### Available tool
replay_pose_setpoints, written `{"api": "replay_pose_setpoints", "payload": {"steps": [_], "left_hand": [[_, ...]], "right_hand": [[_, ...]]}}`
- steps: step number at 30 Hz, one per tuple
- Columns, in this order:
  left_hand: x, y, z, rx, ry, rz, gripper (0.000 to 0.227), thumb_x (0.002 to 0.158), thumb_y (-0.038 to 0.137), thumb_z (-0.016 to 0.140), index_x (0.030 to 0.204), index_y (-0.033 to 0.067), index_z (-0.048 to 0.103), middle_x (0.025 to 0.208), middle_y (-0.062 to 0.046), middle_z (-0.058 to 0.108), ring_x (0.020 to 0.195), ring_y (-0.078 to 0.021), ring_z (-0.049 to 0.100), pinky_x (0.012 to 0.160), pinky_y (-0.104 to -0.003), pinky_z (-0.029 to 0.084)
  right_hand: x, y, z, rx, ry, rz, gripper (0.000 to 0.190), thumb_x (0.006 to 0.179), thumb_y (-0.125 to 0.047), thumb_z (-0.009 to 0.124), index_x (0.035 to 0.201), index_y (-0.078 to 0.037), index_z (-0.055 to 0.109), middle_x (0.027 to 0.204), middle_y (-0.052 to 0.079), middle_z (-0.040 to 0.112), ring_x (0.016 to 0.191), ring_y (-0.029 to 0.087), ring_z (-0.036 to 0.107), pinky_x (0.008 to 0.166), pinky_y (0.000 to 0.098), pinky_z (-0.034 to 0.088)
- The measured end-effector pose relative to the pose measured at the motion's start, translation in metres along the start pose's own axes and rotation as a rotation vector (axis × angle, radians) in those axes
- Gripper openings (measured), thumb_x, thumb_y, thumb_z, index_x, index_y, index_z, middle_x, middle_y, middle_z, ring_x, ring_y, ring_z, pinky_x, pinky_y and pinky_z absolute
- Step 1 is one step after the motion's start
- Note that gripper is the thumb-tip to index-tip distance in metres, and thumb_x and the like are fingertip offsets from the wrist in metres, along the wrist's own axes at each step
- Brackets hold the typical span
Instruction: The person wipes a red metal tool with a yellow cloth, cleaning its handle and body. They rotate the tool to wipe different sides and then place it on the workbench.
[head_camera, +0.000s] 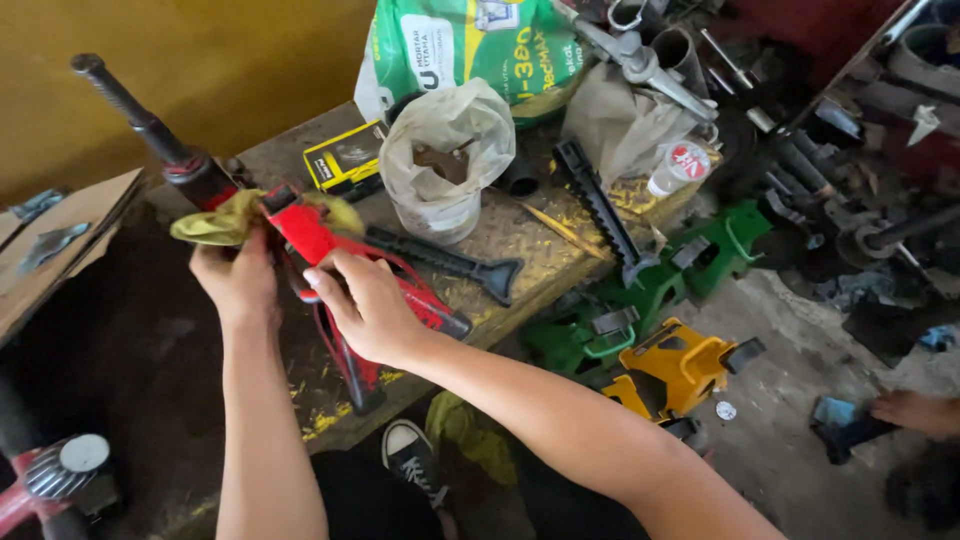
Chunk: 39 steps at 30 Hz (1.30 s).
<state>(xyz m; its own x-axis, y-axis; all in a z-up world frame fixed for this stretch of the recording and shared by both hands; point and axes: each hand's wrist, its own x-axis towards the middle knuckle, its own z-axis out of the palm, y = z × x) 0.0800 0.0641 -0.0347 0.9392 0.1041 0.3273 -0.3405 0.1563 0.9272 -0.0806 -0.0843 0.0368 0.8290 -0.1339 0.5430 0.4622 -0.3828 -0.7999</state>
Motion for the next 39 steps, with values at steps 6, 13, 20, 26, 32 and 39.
{"api": "replay_pose_setpoints", "payload": {"steps": [6,13,20,26,32,39], "left_hand": [[-0.033,0.113,0.006,-0.467,0.193,-0.062,0.024,0.093,-0.007,0.066,0.116,-0.0018,0.065,0.112,-0.011,0.070,0.095,-0.0196,0.071,0.082,-0.037,0.060],[-0.061,0.085,0.031,0.112,-0.084,-0.002,0.022,0.099,-0.007,0.064,0.121,-0.0036,0.063,0.118,-0.012,0.070,0.103,-0.0144,0.068,0.093,-0.029,0.056],[-0.071,0.090,0.049,0.060,-0.089,0.155,0.009,0.119,0.008,0.051,0.122,-0.0010,0.052,0.106,-0.005,0.056,0.089,-0.0122,0.052,0.082,-0.027,0.047],[-0.061,0.111,0.054,0.339,-0.040,0.219,0.018,0.107,0.008,0.053,0.122,-0.0028,0.051,0.109,-0.012,0.062,0.095,-0.0182,0.063,0.087,-0.034,0.053],[-0.057,0.078,0.043,0.619,-0.029,0.499,0.022,0.107,-0.010,0.055,0.129,-0.0074,0.055,0.124,-0.022,0.058,0.114,-0.0322,0.059,0.107,-0.045,0.047],[-0.047,0.041,0.027,0.223,-0.001,0.128,0.018,0.105,-0.003,0.056,0.123,-0.0043,0.054,0.114,-0.011,0.062,0.099,-0.0186,0.060,0.088,-0.033,0.052]], "right_hand": [[0.000,0.002,0.000,-0.032,-0.041,0.066,0.023,0.109,-0.028,0.056,0.102,-0.006,0.061,0.089,0.014,0.068,0.088,0.035,0.066,0.082,0.0450,0.044],[0.004,-0.002,-0.001,-0.056,-0.043,0.079,0.019,0.106,-0.023,0.056,0.104,-0.005,0.062,0.092,0.015,0.068,0.092,0.035,0.065,0.083,0.0454,0.043],[0.007,-0.004,0.000,-0.080,-0.040,0.057,0.017,0.105,-0.019,0.056,0.106,-0.003,0.061,0.096,0.017,0.068,0.096,0.036,0.064,0.086,0.0462,0.043],[0.007,-0.006,-0.003,-0.072,-0.040,0.071,0.014,0.105,-0.017,0.058,0.104,-0.004,0.062,0.092,0.017,0.069,0.091,0.035,0.066,0.083,0.0454,0.043],[0.006,-0.003,0.000,-0.068,-0.044,0.062,0.011,0.104,-0.014,0.058,0.104,-0.003,0.061,0.093,0.017,0.068,0.093,0.035,0.066,0.084,0.0456,0.043],[0.005,-0.004,-0.001,-0.040,-0.029,0.053,0.016,0.106,-0.020,0.057,0.105,-0.004,0.062,0.091,0.013,0.068,0.089,0.032,0.066,0.084,0.0448,0.043]]}}
